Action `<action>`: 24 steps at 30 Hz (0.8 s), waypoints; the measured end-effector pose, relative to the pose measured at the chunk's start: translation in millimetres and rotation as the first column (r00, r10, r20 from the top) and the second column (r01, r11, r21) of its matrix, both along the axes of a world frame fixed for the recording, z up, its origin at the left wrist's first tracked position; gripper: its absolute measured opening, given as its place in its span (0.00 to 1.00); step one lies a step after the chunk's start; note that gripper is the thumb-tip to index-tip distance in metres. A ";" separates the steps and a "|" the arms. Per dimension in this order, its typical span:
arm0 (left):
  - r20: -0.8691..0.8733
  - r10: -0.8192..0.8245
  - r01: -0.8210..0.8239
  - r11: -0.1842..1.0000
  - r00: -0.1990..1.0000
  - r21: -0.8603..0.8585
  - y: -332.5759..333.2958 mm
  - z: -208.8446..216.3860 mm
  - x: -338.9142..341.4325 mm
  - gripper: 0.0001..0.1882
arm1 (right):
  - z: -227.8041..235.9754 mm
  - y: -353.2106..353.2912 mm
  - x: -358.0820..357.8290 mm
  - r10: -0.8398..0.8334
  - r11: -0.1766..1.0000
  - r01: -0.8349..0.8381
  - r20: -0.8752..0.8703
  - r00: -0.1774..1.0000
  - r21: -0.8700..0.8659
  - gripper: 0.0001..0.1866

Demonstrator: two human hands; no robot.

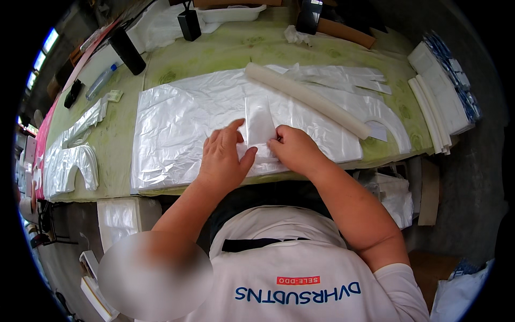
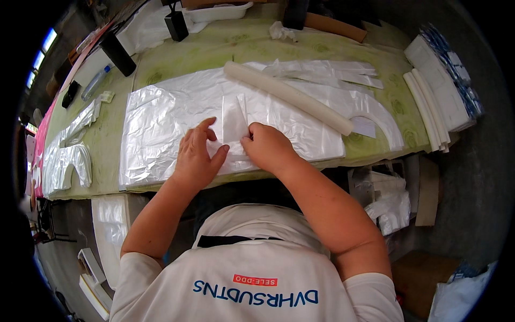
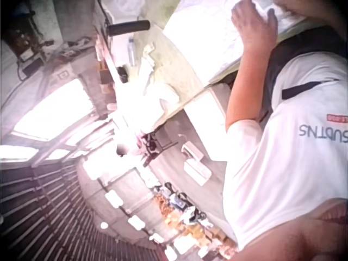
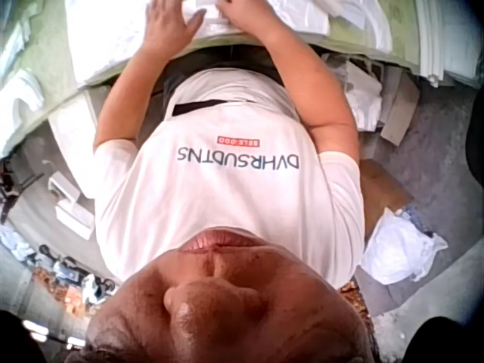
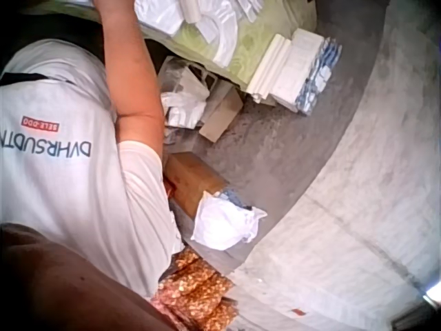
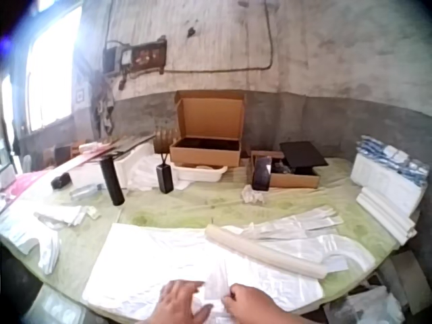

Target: The person wraps white rectangular objects in clear plastic film using a cylindrical roller to smooth the film. They repeatedly fold the film over the objects and place the wrapped items into a stack on the table.

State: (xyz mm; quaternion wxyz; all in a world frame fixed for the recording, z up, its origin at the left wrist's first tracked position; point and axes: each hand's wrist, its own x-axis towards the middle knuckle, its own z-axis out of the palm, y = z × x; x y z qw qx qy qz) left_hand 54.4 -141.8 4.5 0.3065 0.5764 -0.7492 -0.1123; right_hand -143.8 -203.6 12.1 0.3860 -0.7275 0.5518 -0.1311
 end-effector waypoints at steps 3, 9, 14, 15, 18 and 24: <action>0.208 -0.166 0.192 0.975 0.964 -0.111 -6.4 -5.3 -2.1 0.43 | 11.7 -0.6 2.1 0.039 0.999 -0.039 -0.085 0.996 -0.001 0.17; 0.362 -0.294 0.246 0.954 0.884 0.174 -12.4 -7.8 -13.4 0.50 | 2.1 7.7 -2.0 -0.031 0.998 0.029 -0.040 0.999 -0.051 0.28; 0.370 -0.337 0.275 0.938 0.866 0.211 5.2 -0.5 -12.2 0.51 | 8.5 34.1 -20.0 -0.047 0.997 0.039 0.116 0.992 0.068 0.29; 0.355 -0.360 0.296 0.929 0.863 0.223 13.0 0.0 -12.6 0.51 | 11.0 43.3 -25.5 -0.045 0.993 0.027 0.160 0.986 0.115 0.29; 0.378 -0.433 0.355 0.898 0.819 0.260 28.1 1.5 -15.6 0.49 | 8.7 73.2 -43.3 0.008 0.986 -0.056 0.293 0.956 0.156 0.26; 0.198 -0.424 0.396 0.903 0.884 0.167 23.0 3.2 -14.7 0.38 | 2.2 61.0 -61.3 0.322 0.793 -0.182 0.145 0.936 -0.582 0.22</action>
